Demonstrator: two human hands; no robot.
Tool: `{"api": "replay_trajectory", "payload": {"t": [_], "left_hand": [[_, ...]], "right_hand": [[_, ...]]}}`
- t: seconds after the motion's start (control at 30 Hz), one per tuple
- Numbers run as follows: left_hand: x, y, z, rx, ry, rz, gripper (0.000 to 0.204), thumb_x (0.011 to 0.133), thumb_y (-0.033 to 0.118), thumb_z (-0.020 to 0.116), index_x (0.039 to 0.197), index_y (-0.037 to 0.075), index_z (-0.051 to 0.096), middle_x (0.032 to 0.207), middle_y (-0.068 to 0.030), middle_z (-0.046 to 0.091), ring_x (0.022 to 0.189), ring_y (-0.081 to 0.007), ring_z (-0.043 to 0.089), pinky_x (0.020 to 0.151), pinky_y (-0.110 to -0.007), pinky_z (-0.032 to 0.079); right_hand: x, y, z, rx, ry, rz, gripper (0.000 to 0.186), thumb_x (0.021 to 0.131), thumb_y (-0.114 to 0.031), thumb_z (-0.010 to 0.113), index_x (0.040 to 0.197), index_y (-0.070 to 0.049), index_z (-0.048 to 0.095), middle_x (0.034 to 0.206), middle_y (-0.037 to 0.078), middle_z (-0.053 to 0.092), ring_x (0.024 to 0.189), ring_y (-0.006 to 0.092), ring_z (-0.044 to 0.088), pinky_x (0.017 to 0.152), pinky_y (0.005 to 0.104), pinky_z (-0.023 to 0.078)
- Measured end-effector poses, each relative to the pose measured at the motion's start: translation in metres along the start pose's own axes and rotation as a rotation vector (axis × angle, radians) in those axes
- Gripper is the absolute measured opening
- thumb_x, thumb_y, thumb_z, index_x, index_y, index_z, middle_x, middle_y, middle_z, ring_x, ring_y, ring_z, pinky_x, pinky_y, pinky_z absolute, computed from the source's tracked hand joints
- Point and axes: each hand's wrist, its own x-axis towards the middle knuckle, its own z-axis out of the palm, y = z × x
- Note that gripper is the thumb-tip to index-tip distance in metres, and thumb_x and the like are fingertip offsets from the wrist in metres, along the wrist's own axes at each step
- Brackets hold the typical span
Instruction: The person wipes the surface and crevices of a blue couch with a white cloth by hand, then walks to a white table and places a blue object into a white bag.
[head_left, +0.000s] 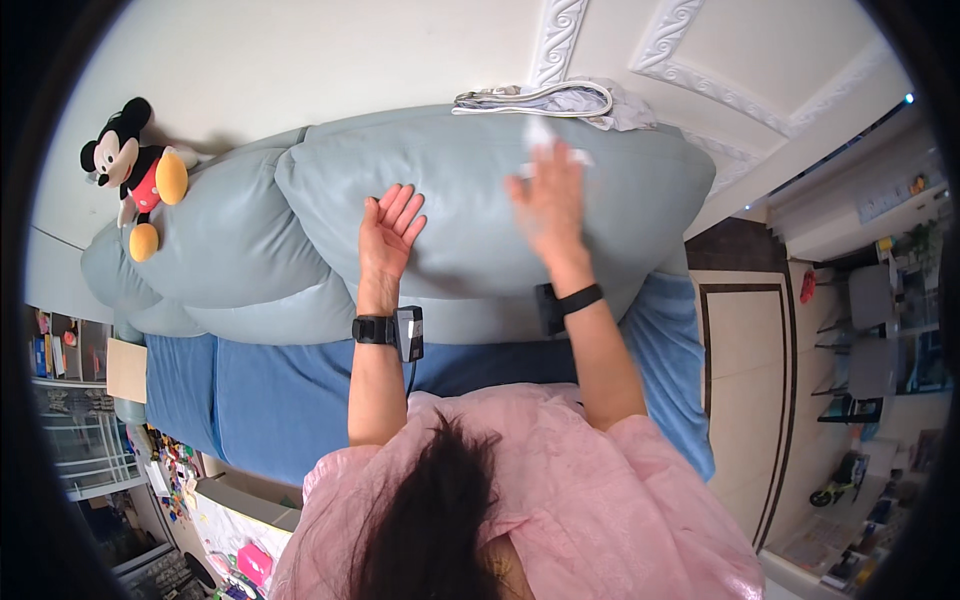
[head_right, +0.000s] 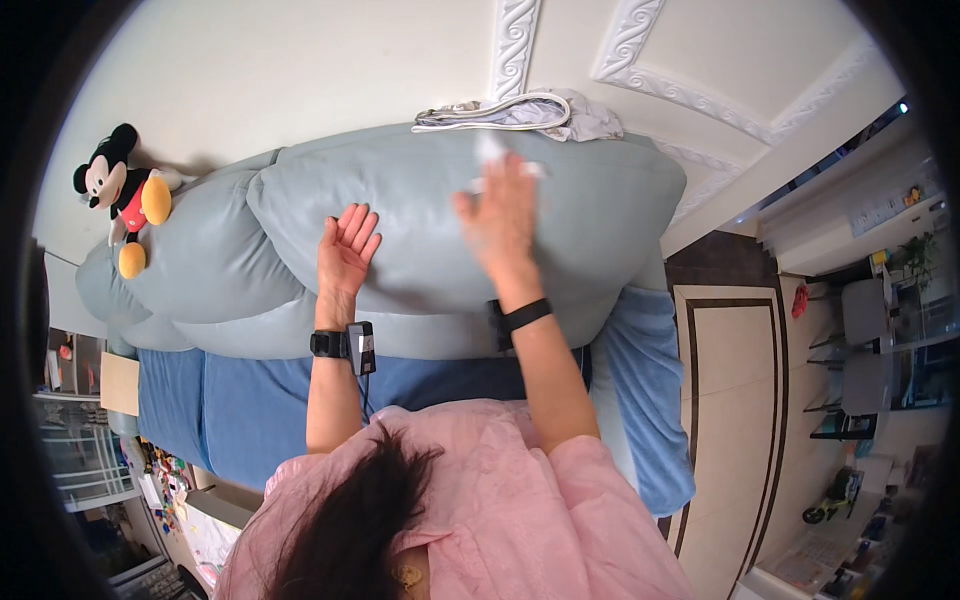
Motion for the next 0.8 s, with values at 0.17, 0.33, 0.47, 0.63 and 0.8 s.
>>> {"api": "replay_trajectory", "payload": {"t": [0.17,0.33,0.47,0.63,0.8], "left_hand": [[0.004,-0.006,-0.004,-0.013,0.003,-0.01,0.05,0.104,0.039,0.031,0.134,0.003,0.048,0.135,-0.0121,0.055,0.122,-0.0273,0.055,0.093,-0.04,0.053],[0.0,-0.004,-0.002,0.004,-0.003,0.01,0.057,0.104,0.043,0.026,0.132,-0.001,0.047,0.131,-0.0174,0.057,0.117,-0.0305,0.059,0.089,-0.041,0.055],[-0.001,-0.004,-0.005,-0.017,-0.018,-0.005,0.054,0.104,0.044,0.03,0.132,0.002,0.049,0.132,-0.0132,0.057,0.119,-0.0276,0.057,0.093,-0.039,0.053],[-0.01,0.003,-0.001,-0.031,-0.089,0.006,0.057,0.103,0.045,0.031,0.135,0.001,0.046,0.136,-0.0148,0.054,0.122,-0.028,0.056,0.095,-0.039,0.051],[-0.047,0.032,-0.005,-0.068,-0.3,0.015,0.058,0.101,0.045,0.041,0.137,-0.001,0.042,0.134,-0.0174,0.054,0.121,-0.0285,0.056,0.096,-0.041,0.05]], "right_hand": [[-0.011,-0.069,0.011,0.169,-0.07,-0.253,0.068,0.089,-0.047,0.055,0.138,0.0,0.045,0.149,0.024,0.034,0.142,0.0355,0.027,0.117,0.0494,0.016],[-0.01,-0.024,-0.009,0.015,-0.073,-0.194,0.065,0.092,-0.041,0.054,0.138,0.003,0.042,0.15,0.022,0.032,0.142,0.0347,0.026,0.117,0.0471,0.015],[-0.014,-0.038,-0.001,-0.073,-0.05,-0.104,0.063,0.094,-0.04,0.052,0.137,0.005,0.042,0.15,0.022,0.032,0.142,0.0354,0.026,0.117,0.0474,0.015],[-0.02,-0.083,0.011,0.193,-0.112,-0.306,0.058,0.093,-0.034,0.054,0.136,0.004,0.044,0.148,0.022,0.035,0.141,0.0352,0.027,0.117,0.0475,0.015],[-0.011,-0.096,-0.035,0.714,-0.348,-0.089,0.044,0.091,-0.018,0.061,0.131,-0.002,0.051,0.127,0.018,0.056,0.117,0.0251,0.056,0.098,0.0365,0.045]]}}
